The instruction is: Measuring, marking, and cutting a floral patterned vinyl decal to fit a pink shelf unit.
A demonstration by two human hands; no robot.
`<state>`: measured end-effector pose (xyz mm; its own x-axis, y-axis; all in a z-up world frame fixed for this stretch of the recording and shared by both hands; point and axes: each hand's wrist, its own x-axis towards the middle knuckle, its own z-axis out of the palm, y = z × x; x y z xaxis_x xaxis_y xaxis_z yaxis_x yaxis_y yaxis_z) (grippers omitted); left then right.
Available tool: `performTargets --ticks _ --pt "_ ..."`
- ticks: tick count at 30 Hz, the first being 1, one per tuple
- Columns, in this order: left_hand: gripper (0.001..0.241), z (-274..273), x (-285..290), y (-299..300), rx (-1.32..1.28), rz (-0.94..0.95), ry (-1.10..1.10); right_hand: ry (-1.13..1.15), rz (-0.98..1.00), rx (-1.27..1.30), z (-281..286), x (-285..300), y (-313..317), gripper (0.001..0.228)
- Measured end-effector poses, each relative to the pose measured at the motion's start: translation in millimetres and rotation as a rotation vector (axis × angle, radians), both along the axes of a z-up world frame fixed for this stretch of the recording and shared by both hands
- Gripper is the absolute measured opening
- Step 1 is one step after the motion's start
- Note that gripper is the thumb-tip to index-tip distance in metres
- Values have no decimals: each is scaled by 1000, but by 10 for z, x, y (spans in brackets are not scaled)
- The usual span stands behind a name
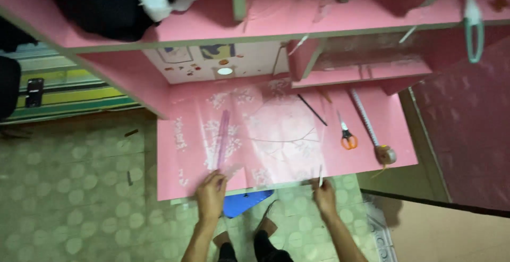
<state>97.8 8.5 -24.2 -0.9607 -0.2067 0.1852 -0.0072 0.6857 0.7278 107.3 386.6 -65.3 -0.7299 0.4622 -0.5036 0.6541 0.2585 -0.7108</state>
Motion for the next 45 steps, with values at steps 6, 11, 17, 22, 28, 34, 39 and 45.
performTargets --ticks 6,11,17,22,28,34,39,45 --pt "10 361 -34 88 59 51 -143 174 333 457 -64 -812 1192 39" --pt "12 489 10 150 1 105 -65 268 277 499 395 -907 879 52" --pt "11 942 -32 255 -31 110 -3 381 955 335 684 -445 -304 120" --pt "14 1491 -123 213 -124 59 82 630 1118 620 705 -461 -845 113" --pt "11 2189 -325 -228 -351 28 361 605 822 315 1433 -948 -500 36" --pt "11 3104 -658 -752 -371 -178 453 863 935 969 3068 -1540 -238 16" --pt "14 4035 -1102 -1088 -519 -401 493 917 1085 1271 4638 -1734 -738 30" --pt "16 4854 -1292 -1228 -610 -626 336 777 1176 1165 5372 -1700 -853 25"
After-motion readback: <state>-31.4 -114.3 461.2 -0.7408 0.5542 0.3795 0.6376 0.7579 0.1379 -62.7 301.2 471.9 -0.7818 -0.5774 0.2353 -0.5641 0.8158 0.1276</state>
